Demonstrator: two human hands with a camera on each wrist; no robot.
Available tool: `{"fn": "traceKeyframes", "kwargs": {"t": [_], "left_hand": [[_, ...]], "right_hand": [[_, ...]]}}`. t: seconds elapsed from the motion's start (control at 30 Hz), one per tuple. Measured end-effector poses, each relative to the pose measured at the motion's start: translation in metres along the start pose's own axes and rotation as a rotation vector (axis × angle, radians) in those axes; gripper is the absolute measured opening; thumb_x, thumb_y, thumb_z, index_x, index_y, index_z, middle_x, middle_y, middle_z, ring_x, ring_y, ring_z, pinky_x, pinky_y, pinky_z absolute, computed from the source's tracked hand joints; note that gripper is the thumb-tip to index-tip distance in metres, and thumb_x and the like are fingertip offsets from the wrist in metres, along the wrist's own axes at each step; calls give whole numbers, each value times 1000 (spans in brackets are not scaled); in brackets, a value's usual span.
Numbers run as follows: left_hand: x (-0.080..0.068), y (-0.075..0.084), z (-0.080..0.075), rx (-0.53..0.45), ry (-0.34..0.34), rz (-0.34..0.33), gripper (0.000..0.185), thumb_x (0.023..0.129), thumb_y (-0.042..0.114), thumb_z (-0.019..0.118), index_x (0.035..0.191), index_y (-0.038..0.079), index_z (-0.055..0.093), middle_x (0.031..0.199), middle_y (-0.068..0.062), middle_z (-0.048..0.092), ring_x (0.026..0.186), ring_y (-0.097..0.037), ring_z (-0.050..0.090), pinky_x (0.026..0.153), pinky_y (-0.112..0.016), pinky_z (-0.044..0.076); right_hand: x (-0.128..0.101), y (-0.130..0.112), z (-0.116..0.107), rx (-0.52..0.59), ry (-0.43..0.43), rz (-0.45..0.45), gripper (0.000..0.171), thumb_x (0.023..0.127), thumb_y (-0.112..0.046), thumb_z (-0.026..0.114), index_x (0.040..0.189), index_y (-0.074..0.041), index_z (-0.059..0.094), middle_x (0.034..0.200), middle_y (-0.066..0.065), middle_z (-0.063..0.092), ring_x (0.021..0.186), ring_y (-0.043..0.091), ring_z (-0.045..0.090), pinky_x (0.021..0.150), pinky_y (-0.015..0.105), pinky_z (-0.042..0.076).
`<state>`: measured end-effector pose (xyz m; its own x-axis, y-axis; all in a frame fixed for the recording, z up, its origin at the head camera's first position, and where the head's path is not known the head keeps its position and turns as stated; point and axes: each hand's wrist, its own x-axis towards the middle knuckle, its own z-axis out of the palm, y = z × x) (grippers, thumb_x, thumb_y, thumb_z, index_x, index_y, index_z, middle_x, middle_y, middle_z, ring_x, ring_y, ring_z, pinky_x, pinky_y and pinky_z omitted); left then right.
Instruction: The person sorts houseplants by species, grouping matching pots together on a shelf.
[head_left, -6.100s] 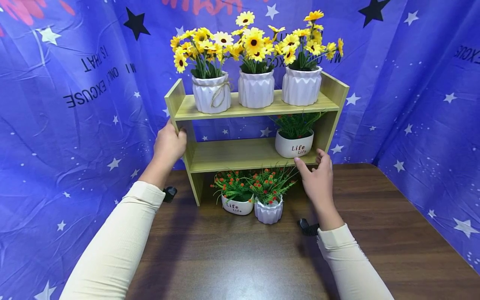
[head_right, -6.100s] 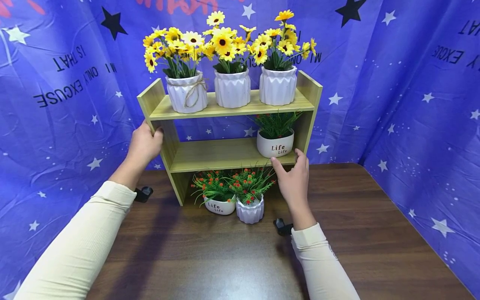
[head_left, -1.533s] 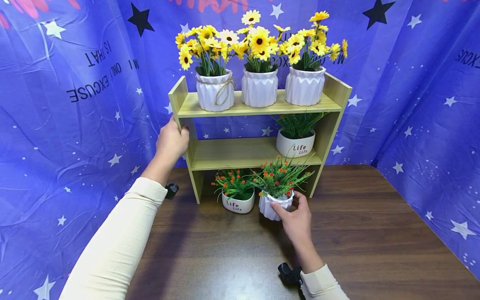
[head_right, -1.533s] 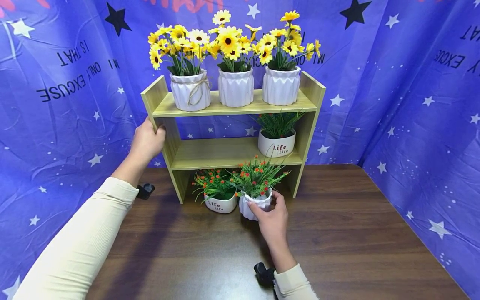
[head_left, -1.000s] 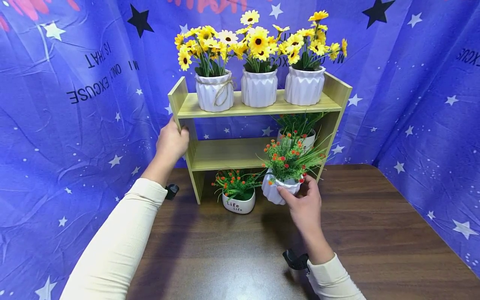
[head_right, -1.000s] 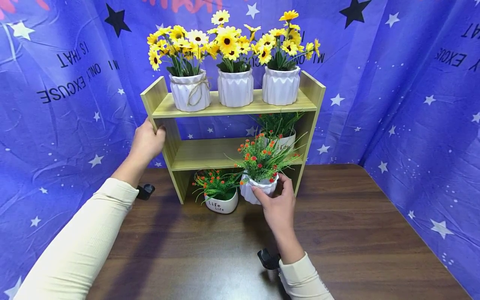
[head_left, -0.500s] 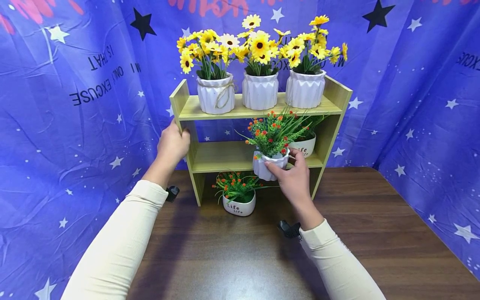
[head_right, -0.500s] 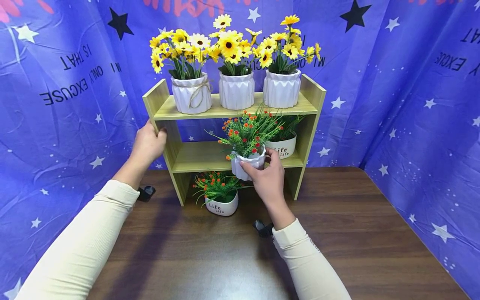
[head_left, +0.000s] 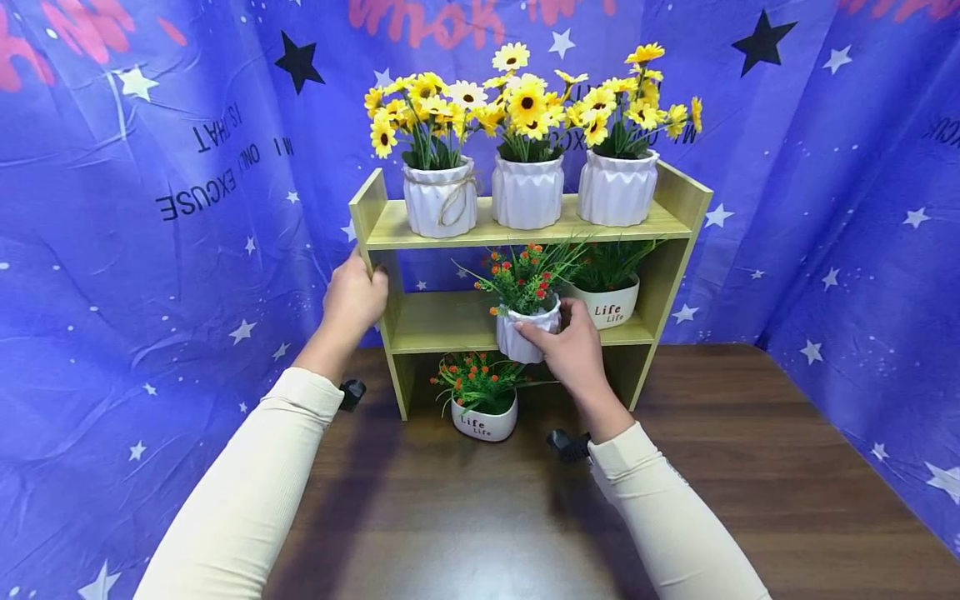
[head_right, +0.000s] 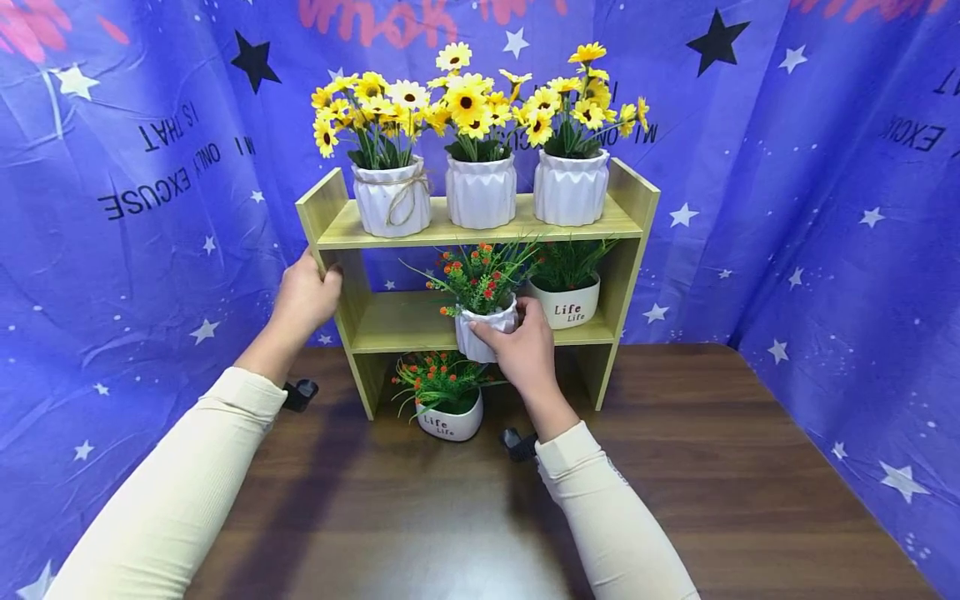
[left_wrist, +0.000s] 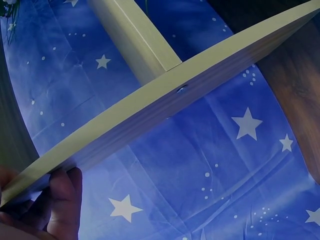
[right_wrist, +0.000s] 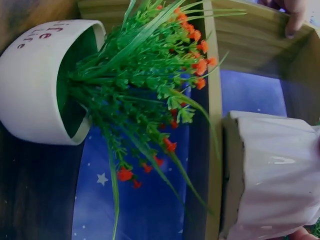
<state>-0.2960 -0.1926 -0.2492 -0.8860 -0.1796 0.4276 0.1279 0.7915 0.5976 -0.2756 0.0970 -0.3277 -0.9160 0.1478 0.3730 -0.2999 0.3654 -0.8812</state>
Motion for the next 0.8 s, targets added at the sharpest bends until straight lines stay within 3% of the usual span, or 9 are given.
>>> {"fn": "traceKeyframes", "kwargs": {"t": [0.43,0.8], "left_hand": [[-1,2,2,6,2,-8,27,99,24,45,116,4,53,117,-28,63,104,-50,61,78,-63,46],[0,2,4,-5,12,12,30,99,23,45,120,4,53,119,-29,63,106,-50,61,79,-63,46]], "right_hand": [[17,4,9,-14,-41,-14,71,80,-30,83,130,2,44,114,18,59,101,31,58,82,44,49],[24,6,14,-6,-32,8,77,81,-32,82,136,2,39,118,18,57,105,30,57,86,43,49]]}}
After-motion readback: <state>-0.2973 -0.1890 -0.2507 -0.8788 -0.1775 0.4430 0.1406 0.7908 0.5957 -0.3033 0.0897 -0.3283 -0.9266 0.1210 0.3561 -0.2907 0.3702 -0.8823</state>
